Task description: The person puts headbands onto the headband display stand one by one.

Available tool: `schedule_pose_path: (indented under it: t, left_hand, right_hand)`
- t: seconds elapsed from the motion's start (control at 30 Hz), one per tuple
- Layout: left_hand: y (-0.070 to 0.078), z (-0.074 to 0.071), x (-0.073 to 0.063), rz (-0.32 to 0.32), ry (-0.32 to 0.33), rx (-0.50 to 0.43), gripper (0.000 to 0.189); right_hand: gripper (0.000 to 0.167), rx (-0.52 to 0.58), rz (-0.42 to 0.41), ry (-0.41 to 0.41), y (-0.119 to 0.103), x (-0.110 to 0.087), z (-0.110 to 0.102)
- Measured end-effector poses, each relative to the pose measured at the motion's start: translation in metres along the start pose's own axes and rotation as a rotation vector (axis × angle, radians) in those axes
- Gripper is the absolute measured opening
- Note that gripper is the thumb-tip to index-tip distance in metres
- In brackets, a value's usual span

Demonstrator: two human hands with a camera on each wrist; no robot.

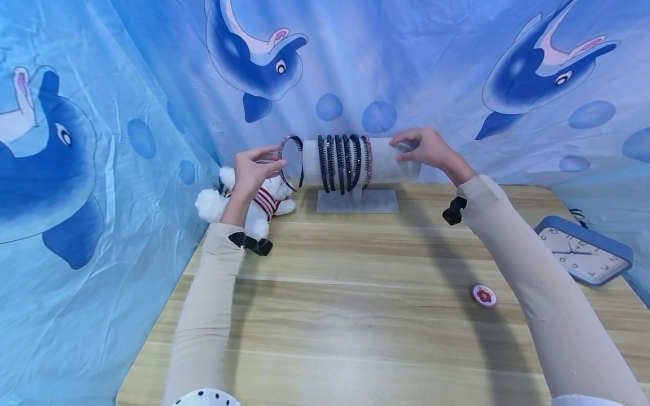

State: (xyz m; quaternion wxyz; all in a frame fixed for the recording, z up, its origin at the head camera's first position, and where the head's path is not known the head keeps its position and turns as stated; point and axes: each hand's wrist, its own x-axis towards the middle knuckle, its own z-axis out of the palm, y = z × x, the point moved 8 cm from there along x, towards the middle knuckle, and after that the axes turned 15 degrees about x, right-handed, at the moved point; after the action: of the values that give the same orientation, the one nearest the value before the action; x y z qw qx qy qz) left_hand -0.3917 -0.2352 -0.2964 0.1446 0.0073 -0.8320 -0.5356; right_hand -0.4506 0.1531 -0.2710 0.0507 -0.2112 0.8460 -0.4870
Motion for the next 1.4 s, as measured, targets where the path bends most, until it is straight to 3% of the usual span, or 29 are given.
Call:
schedule_pose_path:
  t: [0.1, 0.37, 0.87, 1.13, 1.4]
  left_hand:
    - [0.001, 0.004, 0.002, -0.010, 0.011, -0.050, 0.045]
    - [0.006, 0.015, 0.010, -0.004, 0.057, -0.069, 0.044]
    - [0.018, 0.035, 0.019, 0.013, 0.065, -0.015, 0.041]
    - [0.024, 0.043, 0.014, 0.061, -0.003, 0.005, 0.039]
    - [0.011, 0.053, 0.006, 0.070, 0.017, 0.020, 0.038]
  right_hand:
    - [0.041, -0.001, 0.001, 0.001, 0.000, 0.000, -0.001]
    - [0.042, 0.006, 0.007, 0.003, 0.001, 0.000, -0.001]
    - [0.041, 0.001, -0.001, 0.003, 0.003, 0.001, -0.001]
    - [0.041, -0.003, -0.001, 0.002, 0.004, 0.002, -0.001]
    - [0.042, 0.005, 0.002, 0.003, 0.005, 0.002, -0.001]
